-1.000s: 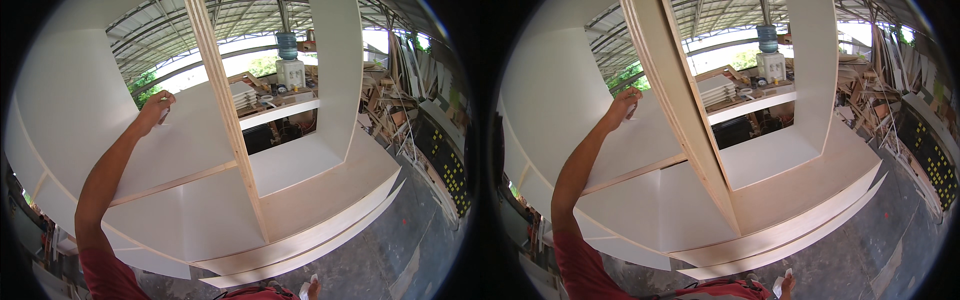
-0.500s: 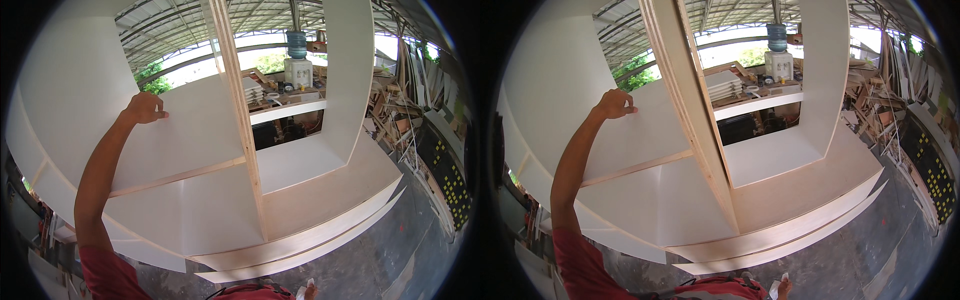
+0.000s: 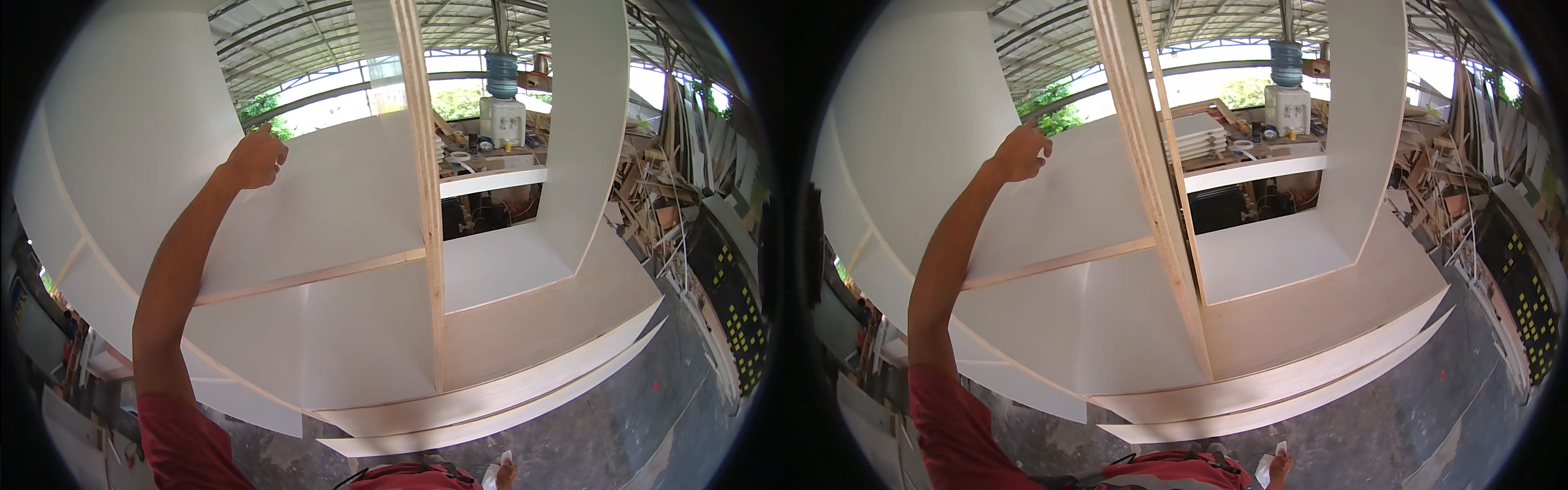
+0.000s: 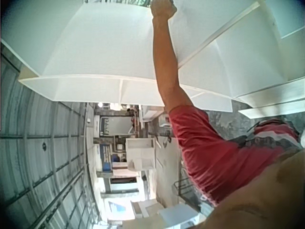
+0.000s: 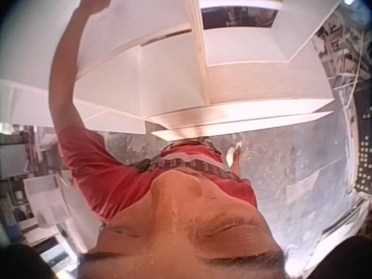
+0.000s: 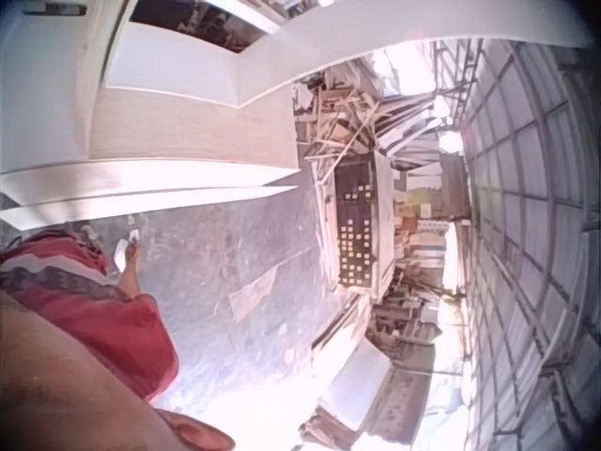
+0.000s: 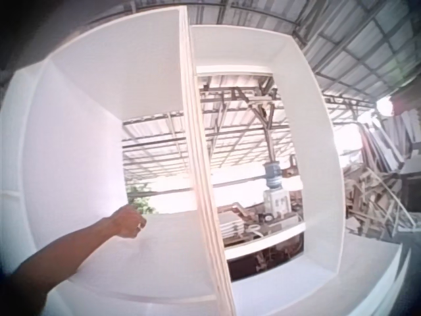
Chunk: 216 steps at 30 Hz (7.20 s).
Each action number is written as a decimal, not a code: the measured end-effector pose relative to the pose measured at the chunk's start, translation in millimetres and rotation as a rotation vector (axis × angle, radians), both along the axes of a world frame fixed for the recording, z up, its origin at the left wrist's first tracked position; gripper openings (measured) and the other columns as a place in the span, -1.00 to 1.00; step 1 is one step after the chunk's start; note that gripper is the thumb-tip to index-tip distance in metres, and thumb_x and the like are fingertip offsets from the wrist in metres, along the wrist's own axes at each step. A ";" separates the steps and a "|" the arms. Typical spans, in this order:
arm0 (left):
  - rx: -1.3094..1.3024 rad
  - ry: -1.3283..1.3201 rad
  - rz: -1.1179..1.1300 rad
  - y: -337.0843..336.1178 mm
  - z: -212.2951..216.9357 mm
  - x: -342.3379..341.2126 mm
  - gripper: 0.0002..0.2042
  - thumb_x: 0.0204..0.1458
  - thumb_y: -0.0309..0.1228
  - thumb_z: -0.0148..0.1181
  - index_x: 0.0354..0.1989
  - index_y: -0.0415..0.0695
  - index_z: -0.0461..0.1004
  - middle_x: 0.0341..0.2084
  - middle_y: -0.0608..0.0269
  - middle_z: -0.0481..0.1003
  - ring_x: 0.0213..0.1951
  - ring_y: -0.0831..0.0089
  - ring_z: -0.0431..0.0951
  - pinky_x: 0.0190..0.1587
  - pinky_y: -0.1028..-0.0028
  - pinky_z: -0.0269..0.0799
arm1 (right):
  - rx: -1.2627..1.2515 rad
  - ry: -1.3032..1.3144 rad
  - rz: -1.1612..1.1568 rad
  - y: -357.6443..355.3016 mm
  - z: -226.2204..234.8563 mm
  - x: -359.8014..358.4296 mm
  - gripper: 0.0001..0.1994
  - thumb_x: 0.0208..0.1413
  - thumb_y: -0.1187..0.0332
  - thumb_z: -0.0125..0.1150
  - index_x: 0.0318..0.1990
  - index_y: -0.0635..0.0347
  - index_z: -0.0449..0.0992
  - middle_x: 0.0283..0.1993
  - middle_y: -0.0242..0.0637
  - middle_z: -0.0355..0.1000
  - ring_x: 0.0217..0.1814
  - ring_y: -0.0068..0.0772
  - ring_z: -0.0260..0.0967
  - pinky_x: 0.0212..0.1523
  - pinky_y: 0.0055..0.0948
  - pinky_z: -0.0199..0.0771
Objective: The person peels off pieces of protective plastic film from a large white wooden shelf unit and wipes the interior surfaces with a white cloth.
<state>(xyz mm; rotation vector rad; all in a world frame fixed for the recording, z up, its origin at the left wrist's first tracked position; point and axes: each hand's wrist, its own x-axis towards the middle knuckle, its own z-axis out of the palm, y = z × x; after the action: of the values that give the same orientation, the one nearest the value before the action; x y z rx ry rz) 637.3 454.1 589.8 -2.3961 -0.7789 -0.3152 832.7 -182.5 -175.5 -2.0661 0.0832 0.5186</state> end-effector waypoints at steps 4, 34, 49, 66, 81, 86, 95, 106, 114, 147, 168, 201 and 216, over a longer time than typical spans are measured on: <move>-0.121 0.043 -0.032 -5.9 16.2 -12.2 -0.84 -0.35 -0.45 0.47 -0.63 -0.16 0.56 -0.38 0.11 0.56 -0.02 -0.03 0.46 0.28 0.18 0.26 | -0.024 -0.022 0.017 -6.8 -1.5 7.3 -0.53 0.20 0.14 -0.04 -0.17 0.49 0.56 -0.23 0.23 0.53 -0.16 0.19 0.51 -0.13 -0.08 0.44; 0.269 0.192 0.452 -116.7 82.8 -111.5 -0.85 -0.22 -0.56 0.41 -0.61 -0.30 0.52 -0.20 0.04 0.42 0.05 0.14 0.35 0.14 0.30 0.36 | -0.116 -0.123 0.255 18.7 -10.9 32.9 -0.53 0.20 0.14 -0.04 -0.18 0.50 0.56 -0.24 0.21 0.53 -0.19 0.18 0.51 -0.16 -0.07 0.44; 0.624 -0.549 0.401 -304.8 -26.6 -273.4 -0.86 0.04 -0.53 0.22 -0.32 -0.31 0.38 -0.29 0.07 0.34 -0.15 0.09 0.36 -0.10 0.18 0.30 | -0.088 -0.089 0.307 28.9 -91.5 29.4 -0.53 0.20 0.14 -0.03 -0.19 0.50 0.56 -0.26 0.20 0.53 -0.20 0.17 0.51 -0.18 -0.05 0.43; -0.936 -1.354 0.731 -383.9 -457.6 -211.2 -0.91 -0.02 -0.60 0.15 -0.32 -0.31 0.49 -0.48 0.11 0.58 -0.47 0.45 0.58 -0.41 0.44 0.48 | 0.749 0.008 1.485 287.1 273.1 -137.2 -0.54 0.19 0.48 0.02 0.27 0.22 0.33 0.40 -0.07 0.14 0.46 -0.12 0.05 0.39 -0.28 0.06; -1.164 -1.155 0.074 -320.0 -404.2 -159.5 -0.42 0.12 -0.29 0.23 0.32 -0.09 0.22 0.35 -0.13 0.12 0.34 0.13 0.22 0.15 0.20 0.27 | 0.810 0.730 0.412 343.3 261.7 -194.8 -0.78 0.20 0.37 -0.04 -0.20 0.24 0.55 -0.38 -0.37 0.47 -0.44 -0.50 0.34 -0.42 -0.47 0.38; -0.744 -0.761 -0.160 -288.9 -427.2 -139.5 -0.36 0.11 0.10 0.06 0.28 -0.05 0.30 0.35 -0.07 0.11 0.41 -0.03 -0.01 0.32 -0.03 -0.15 | 0.946 1.180 0.617 336.7 291.0 -214.2 -0.37 0.24 -0.11 -0.31 0.21 0.26 0.17 0.10 -0.20 0.29 0.10 -0.34 0.21 0.10 -0.33 0.22; -0.765 -1.198 -0.141 -234.3 -451.1 -158.0 -0.82 0.12 -0.35 0.21 -0.40 -0.22 0.52 -0.47 0.03 0.57 -0.38 0.15 0.62 -0.35 0.30 0.47 | 0.686 0.613 1.200 335.8 316.6 -233.1 -0.25 0.35 -0.19 -0.33 0.42 0.30 -0.02 0.41 -0.12 0.11 0.47 -0.28 0.00 0.46 -0.34 -0.12; -0.548 -1.364 0.254 -229.1 -500.4 -332.1 -0.47 0.28 -0.13 -0.09 -0.67 -0.31 0.23 -0.81 0.23 0.22 -0.67 0.47 0.13 -0.60 0.31 0.03 | 0.582 -1.502 1.020 329.0 723.0 -112.2 -0.81 0.04 0.60 0.17 -0.17 0.27 0.58 -0.35 -0.19 0.54 -0.47 -0.30 0.47 -0.43 -0.44 0.46; -0.200 -1.764 0.122 -175.3 -396.8 -323.1 -0.57 0.29 -0.18 -0.08 -0.52 -0.31 0.26 -0.65 0.17 0.27 -0.54 0.48 0.24 -0.54 0.38 0.16 | -0.371 -1.509 1.234 498.2 775.5 6.1 -0.90 0.01 0.48 0.20 -0.32 0.30 0.57 -0.32 -0.05 0.55 -0.27 -0.06 0.52 -0.20 -0.18 0.50; -0.548 -1.267 0.210 -84.1 -299.1 -342.2 -0.75 0.07 -0.56 0.09 -0.12 -0.47 0.48 -0.62 -0.09 0.44 -0.56 0.29 0.34 -0.42 0.28 0.34 | -0.709 -1.528 1.294 546.4 775.0 -24.0 -0.74 -0.07 0.50 0.18 -0.69 0.35 0.28 -0.61 -0.08 0.36 -0.55 -0.08 0.37 -0.52 -0.09 0.35; -0.597 -1.280 0.275 -85.8 -305.5 -345.1 -0.73 0.16 -0.50 0.03 -0.13 -0.55 0.43 -0.38 -0.06 0.51 -0.34 0.29 0.42 -0.18 0.30 0.41 | -0.493 -1.248 1.340 519.5 785.1 -16.5 -0.55 -0.01 0.29 0.28 -0.82 0.29 0.27 -0.78 -0.28 0.24 -0.72 -0.31 0.10 -0.61 -0.20 0.19; -0.721 -1.316 0.307 -84.3 -297.3 -352.4 -0.69 0.17 -0.45 0.05 -0.05 -0.50 0.43 -0.31 -0.09 0.52 -0.28 0.24 0.44 -0.09 0.31 0.39 | -0.490 -1.280 1.253 530.3 774.0 -12.7 -0.81 -0.17 0.56 0.00 -0.74 0.32 0.26 -0.57 -0.16 0.41 -0.56 -0.30 0.34 -0.51 -0.24 0.30; -0.791 -1.332 0.344 -81.4 -297.3 -356.5 -0.61 0.20 -0.39 0.07 0.08 -0.49 0.39 -0.19 -0.10 0.47 -0.18 0.26 0.43 -0.04 0.29 0.37 | -0.463 -0.970 1.080 518.8 780.8 -15.1 -0.61 0.12 0.12 0.22 -0.38 0.40 0.50 -0.37 -0.05 0.49 -0.42 -0.15 0.50 -0.30 -0.24 0.58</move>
<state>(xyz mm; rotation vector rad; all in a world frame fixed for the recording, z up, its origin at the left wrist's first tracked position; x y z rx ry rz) 280.8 372.8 292.5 -2.3790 -2.1595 -1.8080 817.7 336.3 605.3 -2.4651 -1.6667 0.0323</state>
